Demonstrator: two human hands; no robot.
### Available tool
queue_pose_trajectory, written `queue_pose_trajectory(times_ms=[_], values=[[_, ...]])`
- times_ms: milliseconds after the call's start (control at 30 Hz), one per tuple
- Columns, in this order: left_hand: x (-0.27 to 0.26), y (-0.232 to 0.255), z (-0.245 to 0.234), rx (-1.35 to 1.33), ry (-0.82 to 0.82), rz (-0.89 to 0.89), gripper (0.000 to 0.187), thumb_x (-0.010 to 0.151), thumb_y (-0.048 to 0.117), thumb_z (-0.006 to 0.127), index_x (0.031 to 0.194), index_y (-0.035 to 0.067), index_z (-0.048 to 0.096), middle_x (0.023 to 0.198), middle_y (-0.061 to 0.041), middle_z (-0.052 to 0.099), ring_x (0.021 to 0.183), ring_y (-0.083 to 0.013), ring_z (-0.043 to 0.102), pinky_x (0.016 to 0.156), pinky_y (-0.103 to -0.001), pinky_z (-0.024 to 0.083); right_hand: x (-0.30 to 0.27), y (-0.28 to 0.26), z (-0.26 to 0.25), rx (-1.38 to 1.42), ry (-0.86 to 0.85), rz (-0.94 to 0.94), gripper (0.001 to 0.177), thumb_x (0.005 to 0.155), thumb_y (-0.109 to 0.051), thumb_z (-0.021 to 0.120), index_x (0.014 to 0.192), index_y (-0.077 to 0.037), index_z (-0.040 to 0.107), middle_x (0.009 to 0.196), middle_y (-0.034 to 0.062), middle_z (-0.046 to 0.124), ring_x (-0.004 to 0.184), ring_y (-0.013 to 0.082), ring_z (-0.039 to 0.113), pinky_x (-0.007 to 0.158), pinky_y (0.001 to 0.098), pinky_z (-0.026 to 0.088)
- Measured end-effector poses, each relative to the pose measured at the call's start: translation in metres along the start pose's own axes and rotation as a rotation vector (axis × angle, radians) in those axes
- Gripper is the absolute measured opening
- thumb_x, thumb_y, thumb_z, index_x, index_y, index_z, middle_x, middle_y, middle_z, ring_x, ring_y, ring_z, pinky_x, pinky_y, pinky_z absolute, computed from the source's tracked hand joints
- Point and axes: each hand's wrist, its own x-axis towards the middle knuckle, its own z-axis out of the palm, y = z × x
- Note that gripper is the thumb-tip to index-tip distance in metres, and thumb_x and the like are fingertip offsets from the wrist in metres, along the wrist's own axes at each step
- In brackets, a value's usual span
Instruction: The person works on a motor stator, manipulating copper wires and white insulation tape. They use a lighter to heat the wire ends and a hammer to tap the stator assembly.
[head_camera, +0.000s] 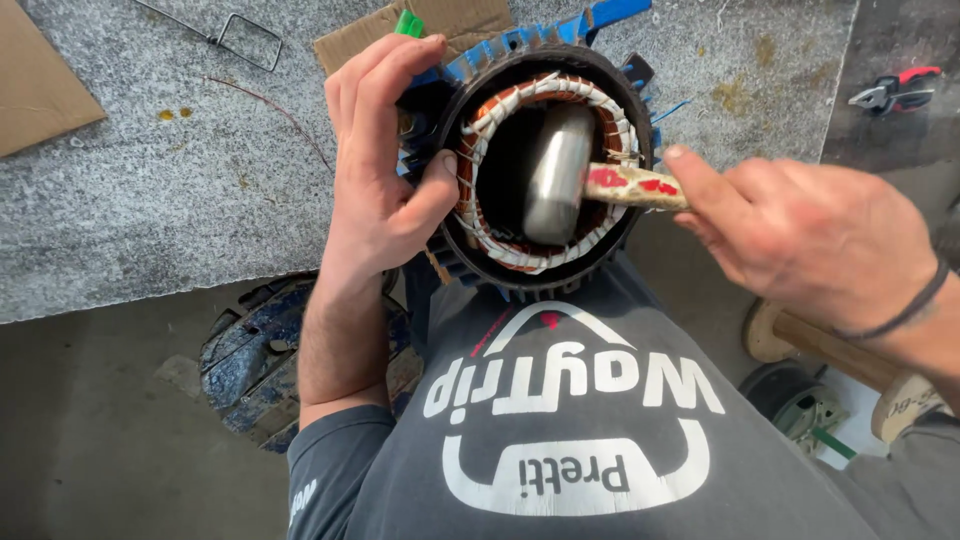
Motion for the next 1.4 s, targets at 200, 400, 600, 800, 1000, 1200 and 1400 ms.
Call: queue_pose_trajectory(times_ms=[200,400,600,800,1000,1200,1400], values=[[0.001,0.000,0.002,-0.013,-0.003,-0.006,0.065,0.088,0.004,0.067,0.149,0.008,0.048,0.150,-0.010,0.047,0.144,-0.0248,0.040,0.124,-0.034,0.034,-0.003,0.003,-0.004,-0.031,0.038,-0.035,0.051,0.090,-0.027,0.072,0.136,-0.005,0.064,0.070,0.0018,0.055,0.060,0.0186,0.058,0.056,0.0317,0.049],[0.001,-0.002,0.000,-0.017,0.028,0.019,0.062,0.089,0.006,0.067,0.149,0.009,0.048,0.151,-0.009,0.047,0.143,-0.0241,0.040,0.123,-0.033,0.035,-0.002,0.005,0.000,-0.112,0.021,-0.020,0.051,0.090,-0.028,0.073,0.136,-0.006,0.065,0.071,0.0011,0.056,0.061,0.0174,0.059,0.057,0.0302,0.048],[0.001,0.000,0.001,0.014,-0.009,0.021,0.061,0.088,0.007,0.068,0.147,0.007,0.050,0.149,-0.009,0.049,0.142,-0.0245,0.042,0.122,-0.034,0.033,0.000,0.011,-0.004,-0.110,0.060,-0.053,0.050,0.089,-0.029,0.073,0.134,-0.007,0.066,0.069,0.0014,0.055,0.059,0.0179,0.058,0.056,0.0303,0.048],[0.004,0.000,0.003,0.030,0.018,0.021,0.061,0.086,0.007,0.068,0.145,0.007,0.051,0.148,-0.009,0.050,0.141,-0.0239,0.042,0.122,-0.034,0.033,-0.002,0.024,0.001,-0.073,0.035,-0.045,0.049,0.090,-0.028,0.073,0.135,-0.010,0.066,0.070,0.0006,0.059,0.058,0.0184,0.059,0.054,0.0306,0.048],[-0.002,-0.009,0.004,0.002,0.037,-0.022,0.065,0.086,0.008,0.066,0.148,0.007,0.050,0.150,-0.009,0.047,0.144,-0.0245,0.040,0.125,-0.034,0.033,-0.003,0.038,0.008,-0.037,0.058,-0.142,0.052,0.086,-0.032,0.074,0.134,-0.013,0.068,0.071,-0.0017,0.061,0.059,0.0168,0.060,0.056,0.0298,0.049],[-0.018,-0.019,0.019,-0.197,0.071,0.022,0.083,0.096,0.016,0.068,0.166,0.013,0.024,0.171,-0.006,0.029,0.158,-0.0186,0.026,0.134,-0.034,0.018,0.018,0.061,0.006,-0.038,0.171,-0.254,0.044,0.087,-0.033,0.074,0.128,-0.018,0.070,0.075,-0.0037,0.062,0.065,0.0147,0.062,0.058,0.0285,0.048],[-0.057,0.034,0.072,-0.030,0.366,-0.118,0.082,0.100,0.038,0.068,0.166,0.016,0.025,0.173,-0.002,0.014,0.163,-0.0129,0.014,0.137,-0.030,0.013,0.063,0.113,0.003,-0.249,0.220,-0.587,0.039,0.092,-0.036,0.072,0.128,-0.022,0.072,0.071,-0.0090,0.059,0.061,0.0094,0.059,0.055,0.0238,0.044]])
